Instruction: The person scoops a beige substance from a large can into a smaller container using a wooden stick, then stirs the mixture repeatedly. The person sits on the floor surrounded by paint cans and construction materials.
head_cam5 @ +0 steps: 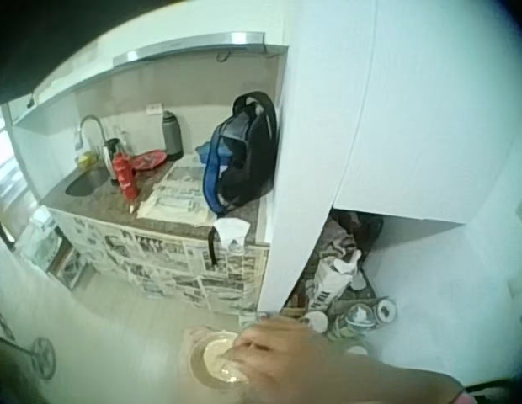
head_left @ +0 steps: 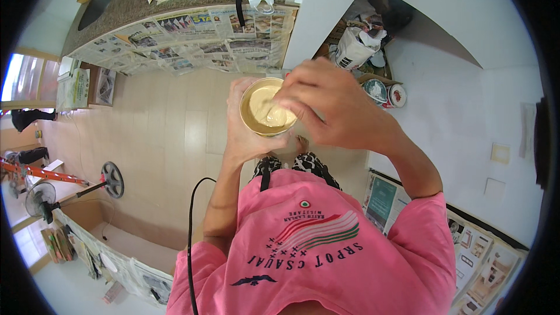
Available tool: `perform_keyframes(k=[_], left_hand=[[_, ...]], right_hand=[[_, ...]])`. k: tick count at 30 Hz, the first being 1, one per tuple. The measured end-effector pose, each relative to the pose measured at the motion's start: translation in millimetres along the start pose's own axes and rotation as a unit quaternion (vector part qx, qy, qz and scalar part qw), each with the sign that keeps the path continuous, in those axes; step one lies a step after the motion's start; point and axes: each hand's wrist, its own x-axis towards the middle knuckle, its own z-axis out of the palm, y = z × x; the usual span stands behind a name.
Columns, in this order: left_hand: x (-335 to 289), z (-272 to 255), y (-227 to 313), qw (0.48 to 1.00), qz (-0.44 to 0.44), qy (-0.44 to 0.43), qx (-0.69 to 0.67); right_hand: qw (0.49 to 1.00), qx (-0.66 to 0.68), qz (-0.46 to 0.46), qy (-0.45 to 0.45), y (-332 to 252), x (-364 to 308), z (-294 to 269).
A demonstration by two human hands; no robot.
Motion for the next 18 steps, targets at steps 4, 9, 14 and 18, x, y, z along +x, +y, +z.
perform_keyframes(k=[4, 9, 14, 18], left_hand=[[5, 2, 11, 0.999, 0.030, 0.000, 0.040], [9, 11, 14, 0.999, 0.004, 0.043, 0.002], [9, 5, 5, 0.999, 0.019, 0.017, 0.033], [14, 7, 21, 0.998, 0.033, 0.026, 0.040]], right_hand=[[0.996, -0.067, 0.019, 0.050, 6, 0, 2], [0.999, 0.018, -0.010, 0.032, 5, 0, 14], [0.993, 0.089, -0.044, -0.071, 3, -9, -6], [0.995, -0.041, -0.004, -0.094, 5, 1, -37]])
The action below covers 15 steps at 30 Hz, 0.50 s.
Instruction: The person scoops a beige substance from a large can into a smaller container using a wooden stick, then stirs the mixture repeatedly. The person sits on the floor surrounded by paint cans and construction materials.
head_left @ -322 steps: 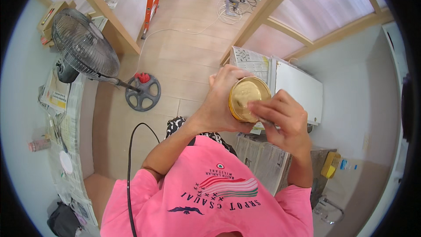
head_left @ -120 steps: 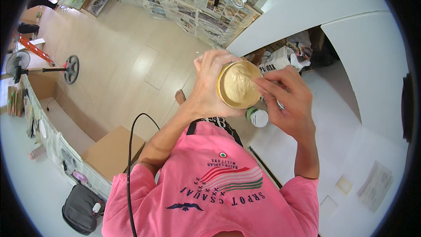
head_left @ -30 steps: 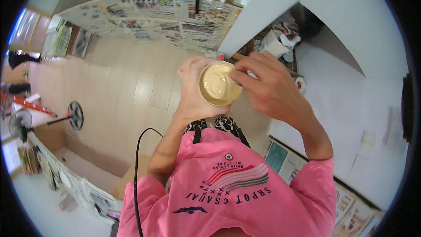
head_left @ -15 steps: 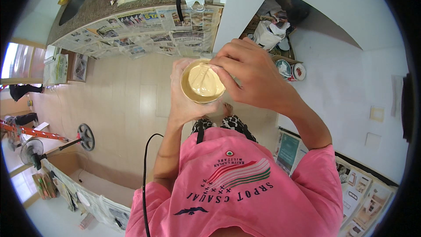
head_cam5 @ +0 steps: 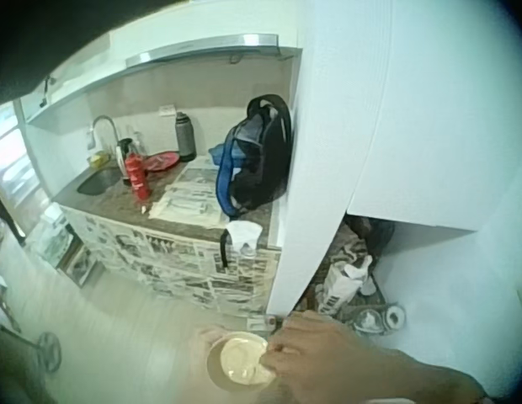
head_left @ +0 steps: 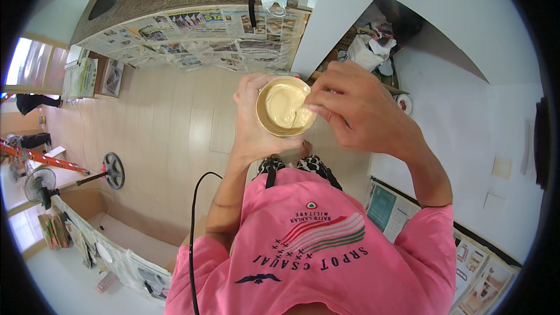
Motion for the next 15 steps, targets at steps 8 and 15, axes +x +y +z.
perform_keyframes(k=[8, 15], left_hand=[[3, 6, -5, 1.000, 0.006, 0.018, 0.016], [10, 6, -2, 0.999, 0.012, 0.020, 0.022]], right_hand=[[0.998, 0.054, -0.042, 0.013, 1, -3, 13], [0.999, 0.007, -0.029, 0.016, -3, 4, 19]])
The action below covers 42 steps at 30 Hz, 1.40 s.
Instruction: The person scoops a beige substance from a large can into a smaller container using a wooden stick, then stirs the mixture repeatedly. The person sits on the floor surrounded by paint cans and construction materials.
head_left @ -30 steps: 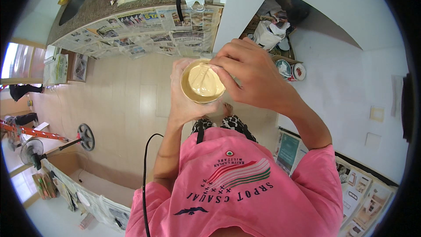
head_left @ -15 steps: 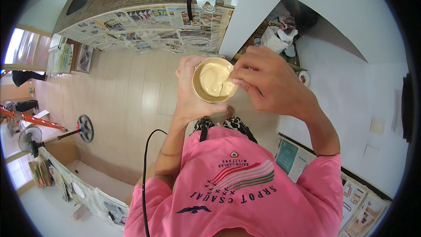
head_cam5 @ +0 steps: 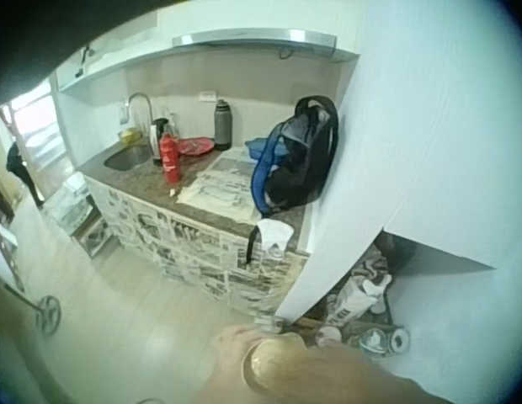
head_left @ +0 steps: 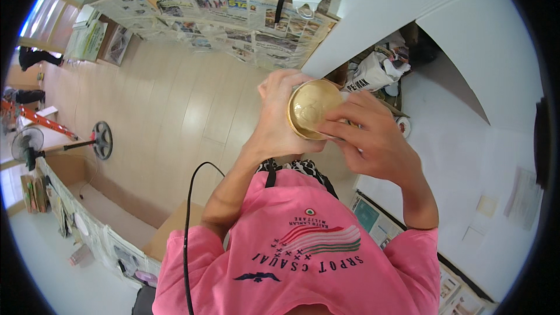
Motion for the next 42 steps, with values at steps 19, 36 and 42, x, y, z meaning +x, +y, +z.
perform_keyframes(k=[19, 36, 42], left_hand=[[2, -6, -11, 1.000, 0.022, 0.002, 0.020], [-1, 6, -21, 1.000, -0.009, -0.016, 0.009], [-10, 28, -42, 1.000, -0.015, 0.007, 0.022]], right_hand=[[0.997, -0.068, 0.045, -0.007, 0, 3, -10], [0.999, 0.009, 0.033, -0.004, 9, -1, 19], [0.995, 0.038, 0.086, 0.025, 39, -17, 29]])
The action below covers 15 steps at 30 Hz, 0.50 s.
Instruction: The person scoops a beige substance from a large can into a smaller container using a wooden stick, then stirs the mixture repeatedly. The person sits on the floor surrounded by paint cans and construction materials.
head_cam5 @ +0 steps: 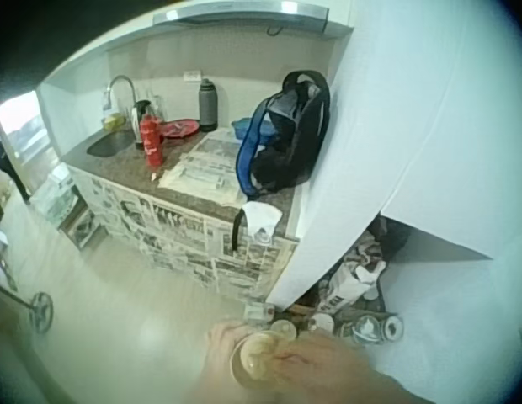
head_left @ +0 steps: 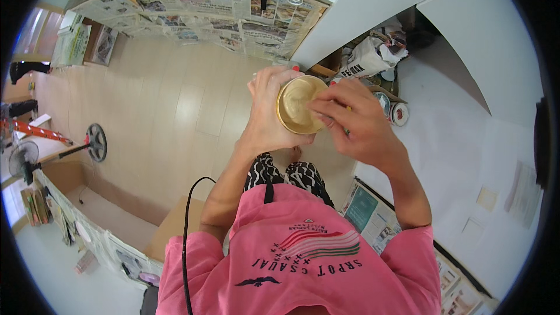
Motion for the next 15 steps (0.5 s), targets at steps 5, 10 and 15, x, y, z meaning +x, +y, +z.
perform_keyframes(k=[5, 10, 15], left_hand=[[-13, 23, -20, 0.999, -0.039, 0.017, -0.001], [-34, 60, -62, 0.995, -0.085, 0.058, 0.020], [-85, 104, -153, 0.975, -0.169, 0.133, 0.060]], right_hand=[[0.995, 0.044, 0.088, 0.031, 46, -3, 17], [0.995, 0.044, 0.068, 0.062, 110, -5, 60], [0.956, 0.112, 0.205, 0.179, 232, -80, 134]])
